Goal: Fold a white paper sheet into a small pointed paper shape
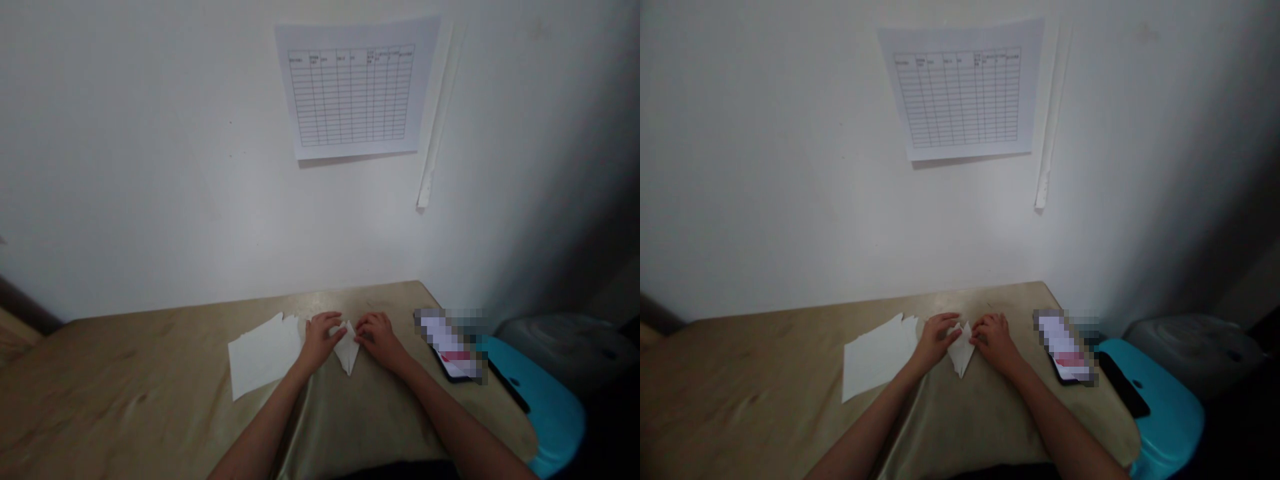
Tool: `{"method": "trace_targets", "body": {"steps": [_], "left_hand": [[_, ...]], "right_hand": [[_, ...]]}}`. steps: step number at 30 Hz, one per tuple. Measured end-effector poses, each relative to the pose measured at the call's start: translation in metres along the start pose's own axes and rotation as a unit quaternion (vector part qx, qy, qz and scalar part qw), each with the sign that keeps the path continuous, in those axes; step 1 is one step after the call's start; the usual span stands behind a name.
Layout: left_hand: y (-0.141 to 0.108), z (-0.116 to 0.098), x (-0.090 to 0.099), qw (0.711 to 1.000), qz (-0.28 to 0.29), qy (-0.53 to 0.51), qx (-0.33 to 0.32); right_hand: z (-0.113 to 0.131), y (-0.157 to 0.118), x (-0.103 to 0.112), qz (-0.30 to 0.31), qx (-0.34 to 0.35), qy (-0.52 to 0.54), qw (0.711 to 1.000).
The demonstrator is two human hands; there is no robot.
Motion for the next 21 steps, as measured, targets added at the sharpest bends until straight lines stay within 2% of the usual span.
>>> {"method": "trace_targets", "body": {"steps": [4, 10, 15, 21], "left_hand": [[0.001, -0.005, 0.008, 0.992, -0.053, -0.104, -0.037], [-0.001, -0.009, 0.010, 0.979, -0.069, -0.180, -0.063], [-0.002, -0.013, 0.009, 0.977, -0.070, -0.187, -0.076], [-0.001, -0.009, 0.008, 0.983, -0.085, -0.147, -0.065]], "right_hand": [[0.004, -0.001, 0.000, 0.004, 0.019, 0.017, 1.000], [0.004, -0.002, -0.003, -0.001, 0.037, 0.024, 0.999], [0.004, -0.002, -0.006, -0.001, 0.044, 0.031, 0.999], [0.006, -0.003, -0.002, 0.000, 0.044, 0.023, 0.999]]}}
Point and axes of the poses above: each hand's wrist, its own y-axis towards the middle knuckle, its own x-axis out of the back of the hand, z = x × y, the point moved 6 cm from there along y, towards the middle knuckle, and after that the axes turned 5 degrees about x, right-handed, at the moved point
